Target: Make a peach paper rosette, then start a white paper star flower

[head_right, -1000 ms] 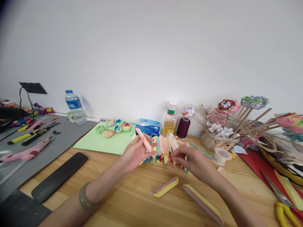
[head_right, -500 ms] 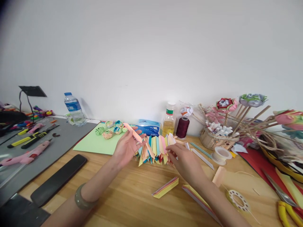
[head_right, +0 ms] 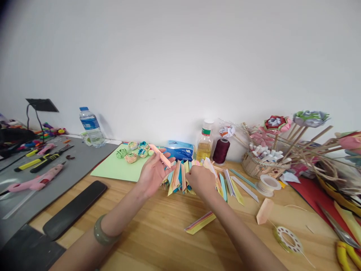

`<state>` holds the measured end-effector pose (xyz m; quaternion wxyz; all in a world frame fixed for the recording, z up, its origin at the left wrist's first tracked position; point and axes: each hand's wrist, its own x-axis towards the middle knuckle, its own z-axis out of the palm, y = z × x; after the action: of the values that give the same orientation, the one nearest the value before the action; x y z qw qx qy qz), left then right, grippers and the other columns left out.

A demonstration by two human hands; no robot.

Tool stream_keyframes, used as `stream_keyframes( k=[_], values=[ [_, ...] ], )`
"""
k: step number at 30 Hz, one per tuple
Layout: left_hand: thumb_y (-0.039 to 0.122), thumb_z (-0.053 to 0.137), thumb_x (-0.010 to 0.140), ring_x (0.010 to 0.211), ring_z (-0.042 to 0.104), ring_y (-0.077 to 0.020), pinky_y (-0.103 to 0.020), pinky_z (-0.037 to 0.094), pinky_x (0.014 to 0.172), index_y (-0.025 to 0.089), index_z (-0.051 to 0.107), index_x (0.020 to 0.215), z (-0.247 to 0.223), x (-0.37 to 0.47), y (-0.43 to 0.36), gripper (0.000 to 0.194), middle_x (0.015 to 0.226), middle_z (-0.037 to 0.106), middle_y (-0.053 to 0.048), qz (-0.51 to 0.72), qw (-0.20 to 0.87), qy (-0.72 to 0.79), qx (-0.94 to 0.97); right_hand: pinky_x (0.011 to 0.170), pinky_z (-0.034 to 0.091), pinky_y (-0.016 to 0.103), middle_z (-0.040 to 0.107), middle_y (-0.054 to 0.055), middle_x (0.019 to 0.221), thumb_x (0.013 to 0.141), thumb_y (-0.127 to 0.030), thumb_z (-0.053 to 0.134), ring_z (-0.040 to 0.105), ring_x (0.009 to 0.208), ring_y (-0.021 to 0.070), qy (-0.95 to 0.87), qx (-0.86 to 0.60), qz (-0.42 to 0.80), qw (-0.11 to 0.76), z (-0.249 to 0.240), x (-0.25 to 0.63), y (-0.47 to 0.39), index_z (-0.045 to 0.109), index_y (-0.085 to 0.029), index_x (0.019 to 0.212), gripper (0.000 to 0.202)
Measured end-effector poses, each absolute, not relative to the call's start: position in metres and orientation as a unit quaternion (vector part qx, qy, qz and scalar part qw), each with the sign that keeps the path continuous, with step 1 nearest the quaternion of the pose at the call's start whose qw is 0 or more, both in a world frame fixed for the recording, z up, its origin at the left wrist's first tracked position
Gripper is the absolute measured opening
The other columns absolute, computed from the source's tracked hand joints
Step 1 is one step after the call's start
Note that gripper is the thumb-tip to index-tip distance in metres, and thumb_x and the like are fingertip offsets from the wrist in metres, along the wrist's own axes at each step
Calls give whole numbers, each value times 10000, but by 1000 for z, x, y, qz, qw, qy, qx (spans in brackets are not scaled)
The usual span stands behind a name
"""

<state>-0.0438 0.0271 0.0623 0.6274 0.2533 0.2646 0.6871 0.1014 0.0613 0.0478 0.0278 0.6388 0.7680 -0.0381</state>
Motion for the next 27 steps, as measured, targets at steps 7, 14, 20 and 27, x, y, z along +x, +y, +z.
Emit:
stream_keyframes(
  k=[7, 14, 20, 27],
  values=[
    [249, 492, 821, 810, 613, -169, -385, 476, 788, 200, 532, 870, 59, -42, 27, 80, 815, 596, -10, 682, 628, 264, 266, 769, 480, 383, 556, 65, 1110, 869, -298, 490, 572, 912, 177, 761, 647, -49, 23, 53, 108, 60, 528, -174, 1097, 262],
    [257, 499, 819, 806, 611, -173, -390, 482, 774, 195, 526, 866, 57, -41, 26, 83, 821, 596, -14, 679, 629, 268, 267, 756, 486, 378, 556, 65, 1110, 865, -289, 499, 574, 905, 177, 748, 656, -97, -35, 47, 100, 59, 523, -170, 1103, 268],
    [250, 492, 824, 900, 601, -201, -388, 471, 784, 195, 522, 863, 56, -39, 26, 73, 842, 607, -29, 671, 636, 268, 272, 651, 500, 301, 638, 25, 861, 872, -296, 475, 610, 716, 131, 731, 645, -96, -201, 54, 115, 59, 592, -153, 918, 190],
    [265, 511, 819, 994, 548, -203, -365, 470, 764, 200, 531, 866, 48, -20, 15, 83, 936, 600, -46, 610, 711, 247, 249, 600, 496, 263, 679, 37, 787, 854, -322, 460, 631, 665, 154, 739, 498, -19, -454, 60, 118, 27, 618, -203, 845, 198]
  ],
)
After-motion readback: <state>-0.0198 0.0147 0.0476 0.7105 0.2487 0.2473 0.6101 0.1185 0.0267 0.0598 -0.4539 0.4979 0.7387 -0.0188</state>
